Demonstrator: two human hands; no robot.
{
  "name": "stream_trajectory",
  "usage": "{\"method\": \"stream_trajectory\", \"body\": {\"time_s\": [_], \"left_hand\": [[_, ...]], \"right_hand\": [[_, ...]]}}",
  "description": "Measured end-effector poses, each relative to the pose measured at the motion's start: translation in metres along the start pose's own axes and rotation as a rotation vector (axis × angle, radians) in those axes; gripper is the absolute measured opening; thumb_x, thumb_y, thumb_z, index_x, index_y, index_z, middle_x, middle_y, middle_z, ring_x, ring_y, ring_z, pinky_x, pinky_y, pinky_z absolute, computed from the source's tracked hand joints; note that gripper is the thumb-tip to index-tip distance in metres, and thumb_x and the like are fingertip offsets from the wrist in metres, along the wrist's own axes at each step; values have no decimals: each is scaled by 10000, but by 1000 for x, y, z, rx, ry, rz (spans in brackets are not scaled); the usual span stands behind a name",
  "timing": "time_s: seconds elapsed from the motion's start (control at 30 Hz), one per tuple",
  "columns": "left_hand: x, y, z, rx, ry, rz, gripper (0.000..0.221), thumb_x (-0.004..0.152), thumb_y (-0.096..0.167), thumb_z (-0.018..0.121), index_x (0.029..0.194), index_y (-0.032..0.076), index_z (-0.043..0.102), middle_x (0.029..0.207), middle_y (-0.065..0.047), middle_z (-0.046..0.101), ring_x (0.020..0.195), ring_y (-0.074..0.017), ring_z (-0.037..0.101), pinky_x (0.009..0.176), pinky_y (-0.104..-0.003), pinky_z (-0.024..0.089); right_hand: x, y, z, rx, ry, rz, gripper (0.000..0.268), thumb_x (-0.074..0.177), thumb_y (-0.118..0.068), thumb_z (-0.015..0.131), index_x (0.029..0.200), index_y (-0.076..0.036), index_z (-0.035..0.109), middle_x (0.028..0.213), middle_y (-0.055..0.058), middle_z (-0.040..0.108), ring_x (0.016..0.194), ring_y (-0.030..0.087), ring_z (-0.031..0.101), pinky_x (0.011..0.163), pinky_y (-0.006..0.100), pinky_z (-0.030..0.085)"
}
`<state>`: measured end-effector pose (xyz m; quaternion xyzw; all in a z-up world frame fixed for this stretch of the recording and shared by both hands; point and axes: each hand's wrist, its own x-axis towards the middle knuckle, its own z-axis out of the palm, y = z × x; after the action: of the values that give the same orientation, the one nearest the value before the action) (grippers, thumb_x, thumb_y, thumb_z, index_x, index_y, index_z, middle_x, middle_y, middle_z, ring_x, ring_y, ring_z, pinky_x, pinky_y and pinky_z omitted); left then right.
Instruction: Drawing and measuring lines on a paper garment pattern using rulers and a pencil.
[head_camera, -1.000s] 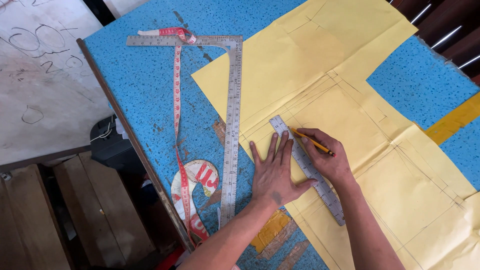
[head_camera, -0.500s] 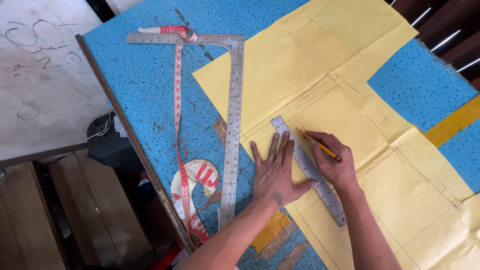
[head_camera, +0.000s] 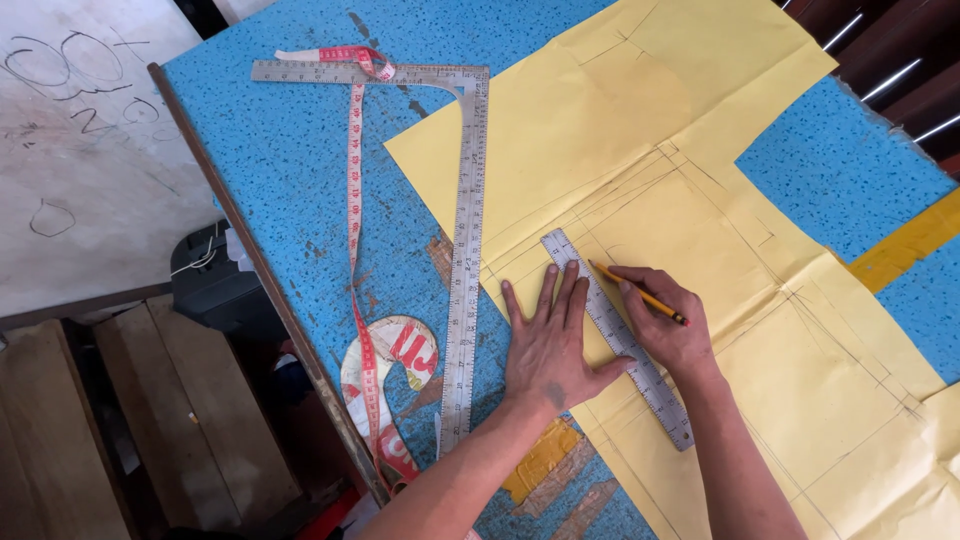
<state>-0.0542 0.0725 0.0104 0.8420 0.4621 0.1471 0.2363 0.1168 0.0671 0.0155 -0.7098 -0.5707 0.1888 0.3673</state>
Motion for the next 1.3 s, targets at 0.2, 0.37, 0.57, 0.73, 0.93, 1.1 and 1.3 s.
{"method": "stream_trajectory", "body": {"time_s": [0.2, 0.37, 0.57, 0.73, 0.93, 1.1, 1.3], "left_hand": [[4, 3, -22, -32, -77, -74, 1031, 820, 704, 546, 1573, 55, 274, 1691, -190, 186, 1574, -335, 147, 1123, -812, -66], [20, 0, -30, 26, -110, -124, 1054, 835, 694, 592, 1605, 83, 215, 1710, -163, 131, 1581, -358, 100, 1112, -819, -40], [29, -2, -34, 20, -101, -154, 1090, 825, 743, 588, 1609, 78, 226, 1710, -159, 149, 1580, -367, 96, 1114, -814, -52], [32, -9, -26, 20, -64, -154, 1105, 812, 723, 620, 1614, 81, 212, 1708, -159, 159, 1580, -366, 98, 1087, -834, -32], [33, -11, -20, 18, -38, -160, 1118, 810, 773, 572, 1615, 91, 204, 1711, -146, 154, 1585, -351, 84, 1096, -825, -27], [34, -13, -17, 19, -41, -160, 1133, 805, 811, 537, 1615, 93, 200, 1710, -145, 153, 1585, -342, 74, 1091, -828, -41], [33, -14, -16, 27, -63, -171, 1149, 805, 831, 516, 1620, 96, 181, 1713, -145, 137, 1587, -339, 61, 1092, -830, -37]], "right_hand": [[16, -5, -3, -102, -28, 11, 175, 924, -221, 711, 1072, -234, 804, 866, 121, 726, 768, 278, 690, 694, 390, 527], [23, -13, -12, -109, -93, -5, 178, 921, -205, 704, 1073, -184, 793, 884, 163, 718, 827, 334, 693, 778, 455, 541], [30, -15, -14, -86, -166, 61, 198, 931, -193, 667, 1086, -217, 788, 926, 142, 715, 758, 271, 662, 678, 389, 509], [31, -18, -13, -111, -192, 73, 209, 914, -143, 665, 1080, -157, 791, 942, 180, 733, 599, 253, 617, 574, 356, 485], [33, -13, -12, -103, -201, 64, 194, 911, -149, 661, 1062, -150, 783, 935, 174, 730, 501, 202, 553, 493, 315, 434], [35, -11, -12, -97, -213, 65, 192, 915, -163, 657, 1062, -163, 781, 909, 159, 739, 489, 220, 545, 475, 323, 422], [33, -10, -12, -69, -220, 55, 205, 911, -149, 647, 1067, -149, 781, 930, 159, 759, 447, 210, 510, 435, 312, 386]]}}
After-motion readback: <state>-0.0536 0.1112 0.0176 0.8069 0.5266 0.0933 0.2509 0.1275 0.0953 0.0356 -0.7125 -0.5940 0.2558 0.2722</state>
